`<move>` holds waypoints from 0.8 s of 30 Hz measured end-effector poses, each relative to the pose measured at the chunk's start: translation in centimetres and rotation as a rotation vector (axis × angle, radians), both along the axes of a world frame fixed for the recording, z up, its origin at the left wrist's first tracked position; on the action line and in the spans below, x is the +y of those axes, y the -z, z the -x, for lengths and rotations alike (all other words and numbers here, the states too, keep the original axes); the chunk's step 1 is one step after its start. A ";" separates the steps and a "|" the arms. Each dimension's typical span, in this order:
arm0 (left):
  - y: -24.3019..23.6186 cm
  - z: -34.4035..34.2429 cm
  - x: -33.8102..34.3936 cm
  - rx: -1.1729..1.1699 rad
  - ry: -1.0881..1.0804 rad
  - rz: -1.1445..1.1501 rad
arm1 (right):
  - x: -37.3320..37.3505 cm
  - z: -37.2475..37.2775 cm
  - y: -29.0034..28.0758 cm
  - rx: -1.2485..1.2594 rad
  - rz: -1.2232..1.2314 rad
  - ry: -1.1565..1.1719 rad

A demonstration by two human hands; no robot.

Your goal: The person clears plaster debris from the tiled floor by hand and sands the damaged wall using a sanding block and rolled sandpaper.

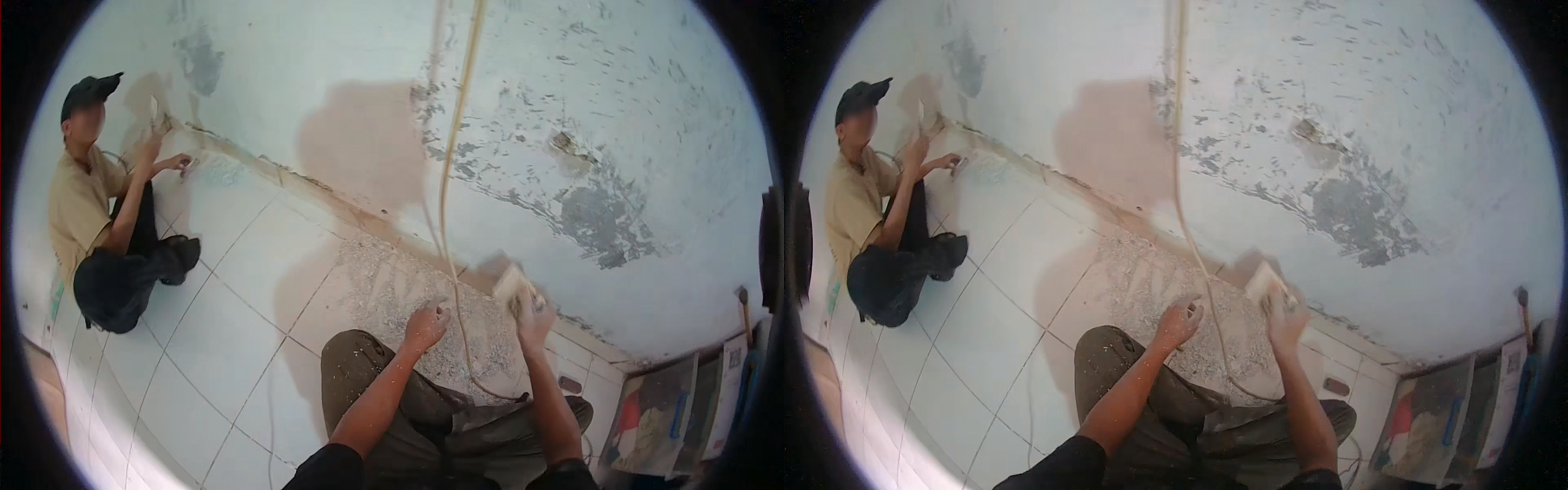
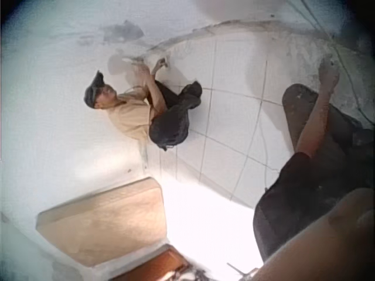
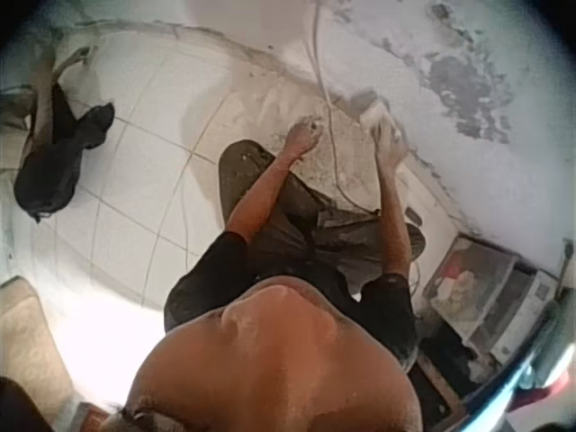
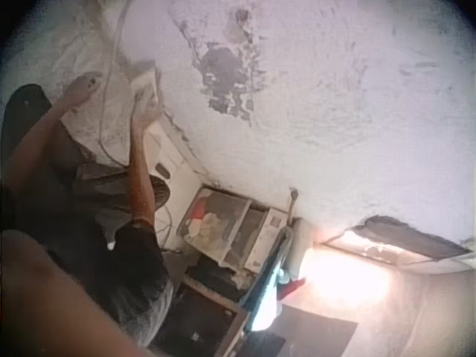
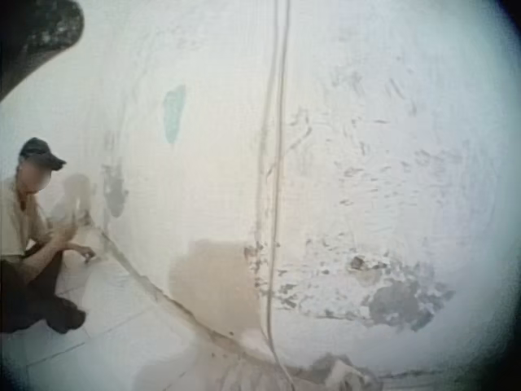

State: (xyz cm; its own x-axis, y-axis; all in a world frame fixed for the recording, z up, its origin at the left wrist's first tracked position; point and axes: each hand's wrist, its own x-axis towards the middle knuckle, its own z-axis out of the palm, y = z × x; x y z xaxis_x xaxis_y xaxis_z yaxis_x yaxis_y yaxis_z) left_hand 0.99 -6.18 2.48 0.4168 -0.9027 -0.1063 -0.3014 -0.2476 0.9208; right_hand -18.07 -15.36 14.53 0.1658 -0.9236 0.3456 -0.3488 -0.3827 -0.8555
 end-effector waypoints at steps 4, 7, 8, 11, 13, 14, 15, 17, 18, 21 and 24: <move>0.2 0.4 -0.2 0.288 0.107 0.106 | 2.6 10.0 7.5 -0.262 -0.812 0.125; 0.8 0.9 -0.5 0.571 0.160 0.111 | 3.7 12.6 10.0 -0.577 -1.005 0.167; 1.1 1.1 -0.6 0.580 0.181 0.107 | 4.0 12.7 10.3 -0.616 -0.991 0.094; 2.2 1.8 -0.6 0.395 0.266 0.090 | 3.7 11.5 10.0 -0.644 -0.899 0.007; 3.0 2.4 -0.5 0.313 0.311 0.053 | 3.6 10.6 9.7 -0.639 -0.850 -0.124; 3.2 2.7 -0.4 0.331 0.324 0.024 | 3.6 10.3 9.6 -0.564 -0.861 -0.103; 3.4 2.9 -0.3 0.347 0.339 -0.005 | 3.8 10.0 9.7 -0.530 -0.823 -0.149; 3.2 2.9 -0.1 0.505 0.329 -0.035 | 3.9 9.9 9.9 -0.533 -0.889 -0.142; 2.8 2.9 0.0 0.585 0.327 -0.050 | 3.8 9.9 9.9 -0.565 -0.995 -0.088; 0.1 2.9 0.9 0.774 0.383 -0.044 | 3.7 9.8 10.0 -0.525 -1.104 -0.043; -5.1 4.9 2.6 0.869 0.494 0.148 | 4.1 9.3 9.9 -0.481 -1.035 -0.074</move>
State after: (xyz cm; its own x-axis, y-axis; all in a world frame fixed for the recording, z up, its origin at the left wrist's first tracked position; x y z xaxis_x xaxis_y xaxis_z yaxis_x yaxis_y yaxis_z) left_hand -3.88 -3.58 7.57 -0.1757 -0.9821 -0.0685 0.4509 -0.1421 0.8812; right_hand -27.40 -11.25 4.60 0.2884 -0.7956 -0.5328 0.0946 0.5774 -0.8109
